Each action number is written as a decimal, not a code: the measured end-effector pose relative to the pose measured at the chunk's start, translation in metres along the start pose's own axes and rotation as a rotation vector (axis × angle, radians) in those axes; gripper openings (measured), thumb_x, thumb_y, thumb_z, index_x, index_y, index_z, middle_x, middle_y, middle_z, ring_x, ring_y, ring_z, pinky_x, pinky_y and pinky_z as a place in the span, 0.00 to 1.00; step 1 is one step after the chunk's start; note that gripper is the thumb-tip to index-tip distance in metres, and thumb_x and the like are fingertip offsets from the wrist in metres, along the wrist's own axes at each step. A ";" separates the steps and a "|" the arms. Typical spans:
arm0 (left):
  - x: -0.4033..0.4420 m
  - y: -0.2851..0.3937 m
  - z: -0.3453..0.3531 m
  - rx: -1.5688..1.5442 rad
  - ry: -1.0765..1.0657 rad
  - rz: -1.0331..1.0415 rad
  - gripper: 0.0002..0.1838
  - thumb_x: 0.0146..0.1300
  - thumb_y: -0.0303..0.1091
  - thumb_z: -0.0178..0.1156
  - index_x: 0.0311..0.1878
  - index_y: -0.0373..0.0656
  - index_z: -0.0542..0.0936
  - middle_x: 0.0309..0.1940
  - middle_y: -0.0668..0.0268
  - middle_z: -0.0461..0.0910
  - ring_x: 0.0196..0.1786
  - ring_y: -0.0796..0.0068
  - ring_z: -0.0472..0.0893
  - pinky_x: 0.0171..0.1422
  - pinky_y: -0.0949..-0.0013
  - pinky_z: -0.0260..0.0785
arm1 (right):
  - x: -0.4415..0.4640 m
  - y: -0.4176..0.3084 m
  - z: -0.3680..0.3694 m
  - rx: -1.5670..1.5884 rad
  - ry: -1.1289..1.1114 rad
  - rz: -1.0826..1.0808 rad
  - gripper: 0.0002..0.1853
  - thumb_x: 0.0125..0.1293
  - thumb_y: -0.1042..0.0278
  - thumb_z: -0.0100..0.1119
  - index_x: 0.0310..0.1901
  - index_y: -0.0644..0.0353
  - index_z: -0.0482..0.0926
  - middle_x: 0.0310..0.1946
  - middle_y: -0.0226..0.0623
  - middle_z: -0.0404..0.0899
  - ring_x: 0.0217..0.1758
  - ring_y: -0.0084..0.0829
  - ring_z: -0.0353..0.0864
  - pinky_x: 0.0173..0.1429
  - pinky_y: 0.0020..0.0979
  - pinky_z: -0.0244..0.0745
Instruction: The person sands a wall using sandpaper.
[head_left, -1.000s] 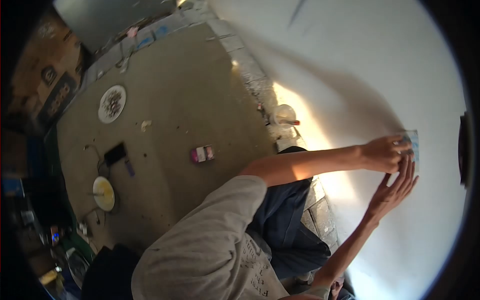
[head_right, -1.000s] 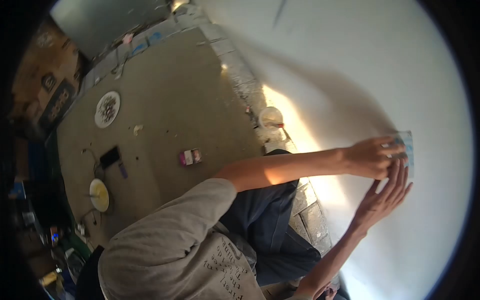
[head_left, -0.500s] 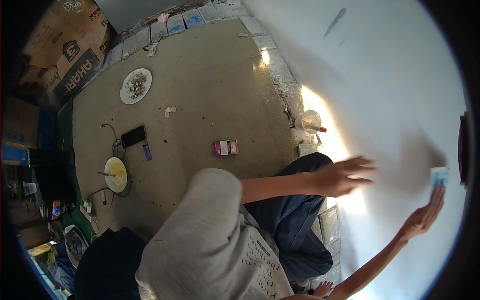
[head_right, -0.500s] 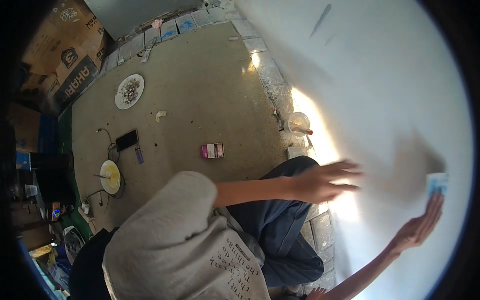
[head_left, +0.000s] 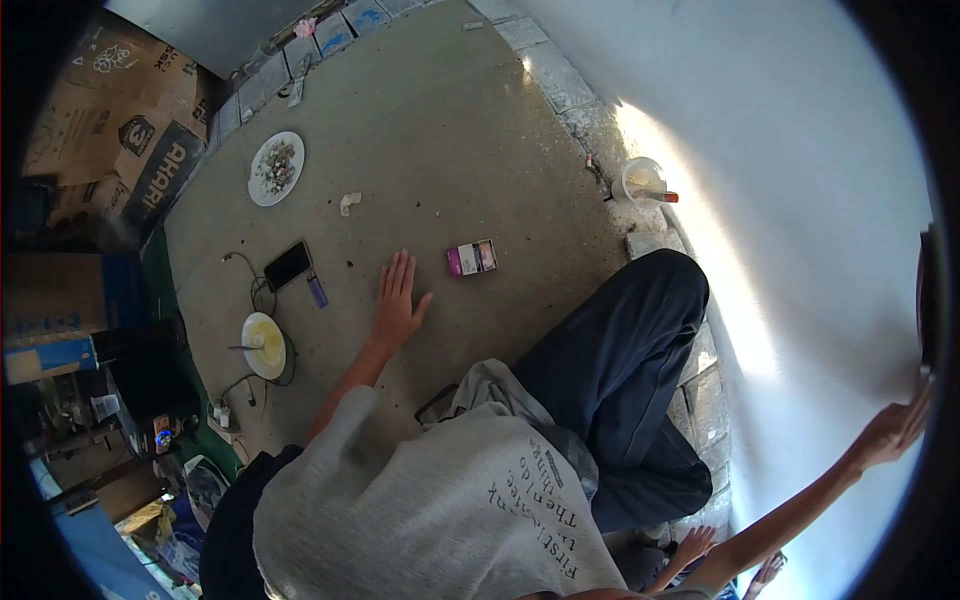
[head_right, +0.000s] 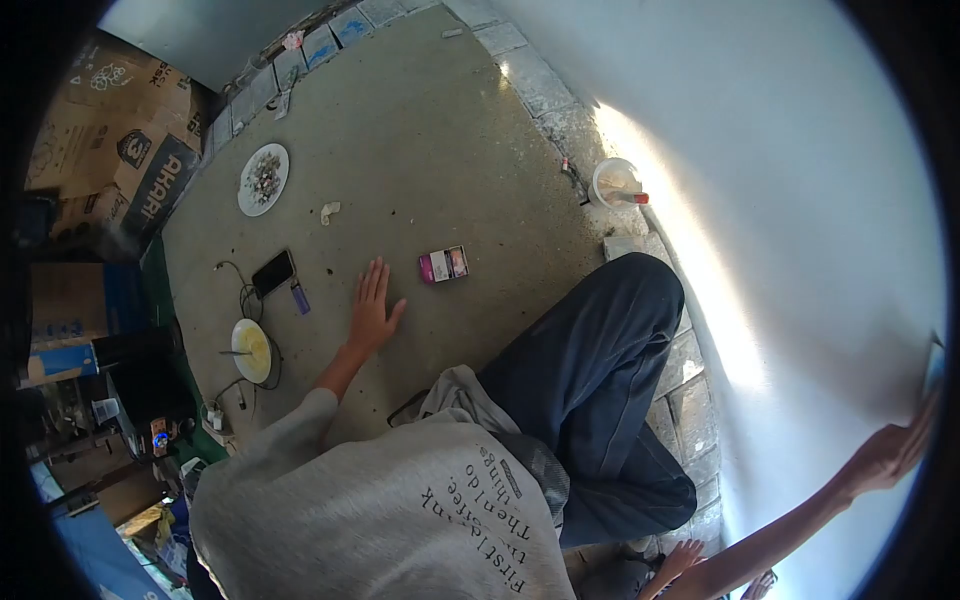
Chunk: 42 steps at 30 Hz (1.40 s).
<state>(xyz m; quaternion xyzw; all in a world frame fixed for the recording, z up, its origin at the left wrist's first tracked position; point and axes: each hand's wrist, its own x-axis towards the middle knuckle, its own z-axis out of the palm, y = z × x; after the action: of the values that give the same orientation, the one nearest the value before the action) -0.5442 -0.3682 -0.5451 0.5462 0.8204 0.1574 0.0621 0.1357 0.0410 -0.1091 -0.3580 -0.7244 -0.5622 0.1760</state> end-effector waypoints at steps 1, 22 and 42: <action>-0.008 0.000 0.000 0.034 -0.034 -0.026 0.40 0.71 0.49 0.54 0.80 0.40 0.54 0.82 0.57 0.50 0.84 0.57 0.48 0.86 0.49 0.37 | -0.006 0.004 -0.001 -0.060 0.003 0.094 0.19 0.74 0.76 0.53 0.64 0.62 0.78 0.61 0.36 0.82 0.64 0.36 0.82 0.68 0.36 0.76; -0.013 -0.006 -0.010 -0.029 -0.033 -0.048 0.37 0.69 0.48 0.54 0.78 0.41 0.61 0.81 0.58 0.55 0.83 0.58 0.51 0.85 0.47 0.39 | 0.017 -0.109 -0.012 0.111 -0.007 0.001 0.27 0.73 0.80 0.45 0.73 0.57 0.69 0.74 0.36 0.68 0.76 0.39 0.69 0.79 0.43 0.62; -0.025 -0.019 0.014 -0.006 0.026 0.071 0.35 0.66 0.42 0.54 0.72 0.31 0.67 0.75 0.44 0.62 0.79 0.43 0.58 0.82 0.42 0.46 | 0.054 -0.096 -0.052 0.045 -0.018 0.208 0.31 0.65 0.93 0.43 0.68 0.61 0.74 0.71 0.42 0.71 0.77 0.43 0.65 0.82 0.44 0.56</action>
<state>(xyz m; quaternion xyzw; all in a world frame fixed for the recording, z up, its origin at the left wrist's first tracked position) -0.5473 -0.3949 -0.5665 0.5728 0.8007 0.1691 0.0476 0.0222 -0.0013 -0.1234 -0.4322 -0.6974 -0.5212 0.2347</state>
